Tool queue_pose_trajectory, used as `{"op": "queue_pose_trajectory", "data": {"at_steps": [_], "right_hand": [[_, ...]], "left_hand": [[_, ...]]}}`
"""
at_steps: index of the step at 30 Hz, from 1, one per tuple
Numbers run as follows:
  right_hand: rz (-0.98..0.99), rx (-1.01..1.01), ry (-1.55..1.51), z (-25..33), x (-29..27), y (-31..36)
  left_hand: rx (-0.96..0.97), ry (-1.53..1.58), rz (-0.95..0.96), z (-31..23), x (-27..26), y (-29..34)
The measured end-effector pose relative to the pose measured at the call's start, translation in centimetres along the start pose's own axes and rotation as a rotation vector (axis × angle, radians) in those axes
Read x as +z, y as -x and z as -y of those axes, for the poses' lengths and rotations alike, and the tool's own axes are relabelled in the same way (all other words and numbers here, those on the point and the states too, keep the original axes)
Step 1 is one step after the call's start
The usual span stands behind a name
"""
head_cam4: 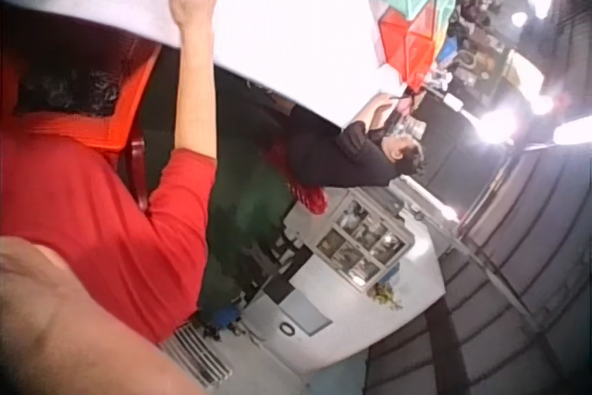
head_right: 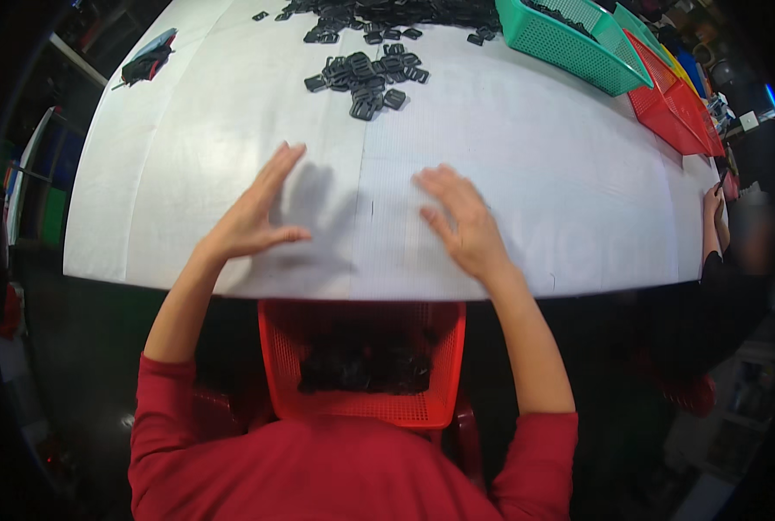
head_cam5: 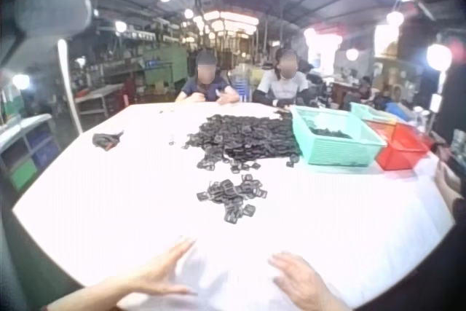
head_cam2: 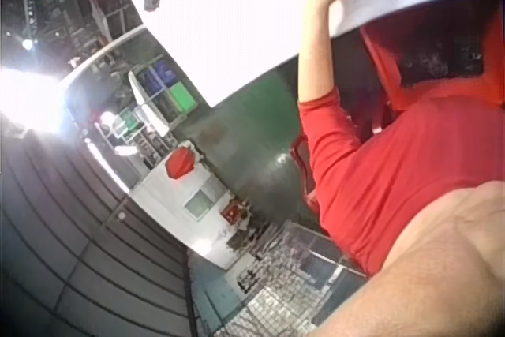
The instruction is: The person sorts small black plastic fasteners and metal hooks on a table, placing the fasteners into a red basket and the hooks into a yellow basket. They then carry the red basket to another table and continue sorting the fasteners by hand.
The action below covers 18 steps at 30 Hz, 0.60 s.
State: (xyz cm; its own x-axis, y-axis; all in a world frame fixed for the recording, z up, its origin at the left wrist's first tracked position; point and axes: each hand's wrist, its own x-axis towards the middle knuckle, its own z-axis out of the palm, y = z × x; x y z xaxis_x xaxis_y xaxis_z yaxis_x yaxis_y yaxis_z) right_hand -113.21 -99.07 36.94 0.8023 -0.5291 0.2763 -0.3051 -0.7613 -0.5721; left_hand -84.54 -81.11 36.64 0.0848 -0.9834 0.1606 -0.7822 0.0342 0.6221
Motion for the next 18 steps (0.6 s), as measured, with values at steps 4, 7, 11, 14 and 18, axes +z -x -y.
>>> {"op": "queue_pose_trajectory", "data": {"at_steps": [4,7,11,14,18], "right_hand": [[-0.099,0.060,0.332,-6.9,0.8,-9.4],[-0.111,0.171,0.326,-10.4,2.8,-15.8],[-0.122,0.160,0.201,-8.4,6.3,-23.9],[-0.076,0.058,0.178,-7.3,7.7,-24.9],[0.019,-0.054,-0.154,-5.6,7.4,-23.1]], "left_hand": [[-0.056,-0.263,-0.150,4.9,0.8,-8.6],[-0.109,-0.225,-0.224,6.5,3.2,-15.7],[-0.243,-0.172,-0.319,8.3,1.7,-19.4],[-0.164,-0.209,-0.211,6.9,1.6,-20.0],[-0.022,0.133,-0.263,5.8,1.7,-17.4]]}}
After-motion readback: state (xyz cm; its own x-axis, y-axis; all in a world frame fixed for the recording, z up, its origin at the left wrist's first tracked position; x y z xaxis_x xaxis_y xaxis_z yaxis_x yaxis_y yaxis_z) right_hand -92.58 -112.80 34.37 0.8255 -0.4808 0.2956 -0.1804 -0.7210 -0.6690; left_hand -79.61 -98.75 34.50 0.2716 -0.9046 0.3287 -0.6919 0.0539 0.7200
